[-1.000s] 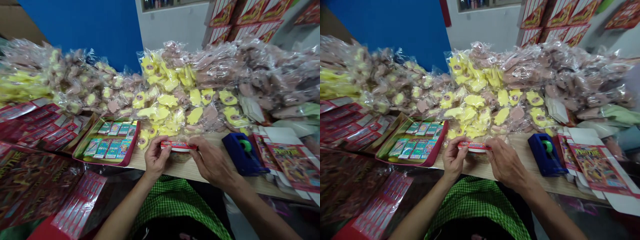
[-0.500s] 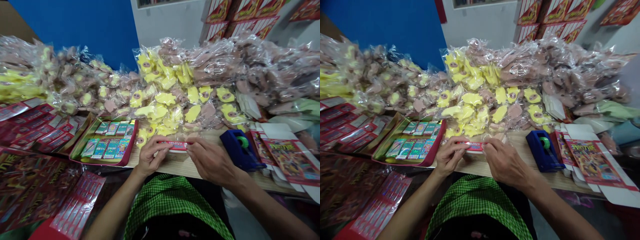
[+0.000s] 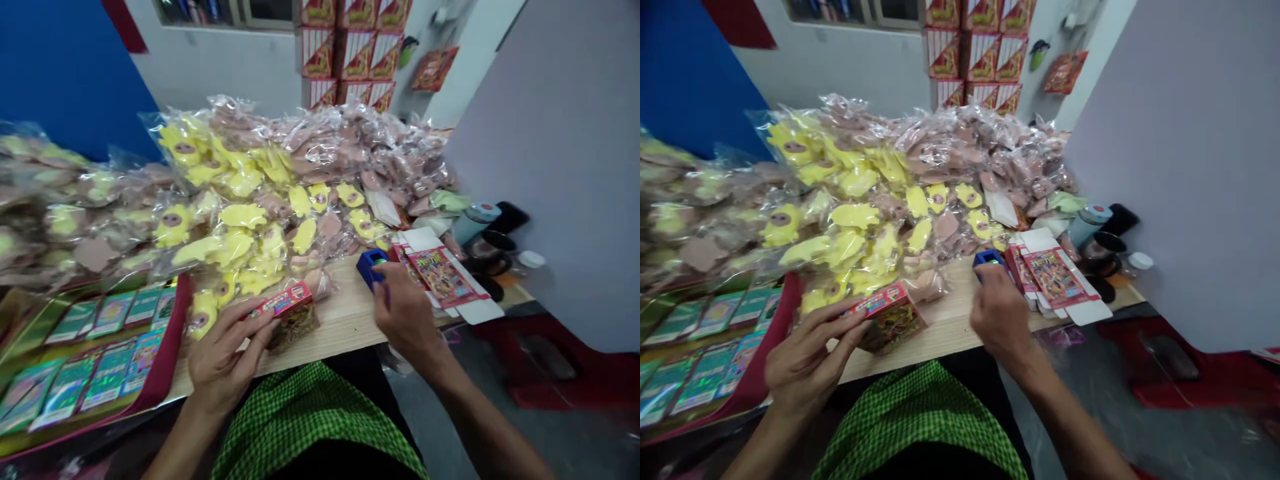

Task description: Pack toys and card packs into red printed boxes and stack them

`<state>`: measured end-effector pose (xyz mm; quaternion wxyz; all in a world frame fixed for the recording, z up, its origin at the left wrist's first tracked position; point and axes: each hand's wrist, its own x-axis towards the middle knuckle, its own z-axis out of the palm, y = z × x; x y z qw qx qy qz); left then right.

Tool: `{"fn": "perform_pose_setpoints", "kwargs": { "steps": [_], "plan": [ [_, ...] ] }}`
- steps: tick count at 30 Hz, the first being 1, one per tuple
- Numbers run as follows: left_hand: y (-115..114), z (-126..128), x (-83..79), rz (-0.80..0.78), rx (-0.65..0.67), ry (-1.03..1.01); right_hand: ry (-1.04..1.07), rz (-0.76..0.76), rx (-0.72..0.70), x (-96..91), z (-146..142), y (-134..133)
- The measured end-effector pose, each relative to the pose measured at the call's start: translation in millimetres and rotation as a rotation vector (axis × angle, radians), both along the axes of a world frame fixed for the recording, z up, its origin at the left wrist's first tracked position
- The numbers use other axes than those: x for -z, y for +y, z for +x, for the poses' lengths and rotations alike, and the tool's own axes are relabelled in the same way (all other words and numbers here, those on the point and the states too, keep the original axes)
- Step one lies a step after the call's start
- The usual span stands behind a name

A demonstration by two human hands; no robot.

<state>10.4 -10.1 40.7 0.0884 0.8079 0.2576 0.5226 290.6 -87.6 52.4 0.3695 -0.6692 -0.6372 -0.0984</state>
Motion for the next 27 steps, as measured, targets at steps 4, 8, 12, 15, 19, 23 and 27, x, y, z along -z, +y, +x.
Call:
{"fn": "perform_pose_setpoints", "kwargs": {
  "steps": [4, 8, 12, 15, 19, 23, 27],
  "plan": [
    [4.1, 14.6, 5.8, 0.036, -0.008, 0.016, 0.294, -0.229, 0.437, 25.4, 47.0, -26.8],
    [7.7, 22.4, 4.9, 0.031, -0.003, 0.016, 0.517, -0.257, 0.358, 46.9, 54.0, -23.8],
    [7.5, 24.7, 1.6, 0.022, 0.010, 0.007, 0.718, -0.332, 0.275, 48.3, 59.1, -5.6],
    [5.9, 24.5, 0.1, 0.031, 0.025, 0.008, 0.856, -0.436, 0.235, 40.9, 66.8, 7.5],
    [2.7, 23.1, -1.9, 0.020, 0.034, 0.030, 0.978, -0.420, 0.218, 32.1, 67.3, 13.9],
    [-0.3, 22.7, -2.7, 0.012, 0.041, 0.057, 0.998, -0.337, 0.212, 39.1, 58.5, 5.2],
    [-0.3, 23.8, -1.7, 0.037, 0.030, 0.057, 0.941, -0.277, 0.259, 55.9, 52.9, -9.9]
  ]
}}
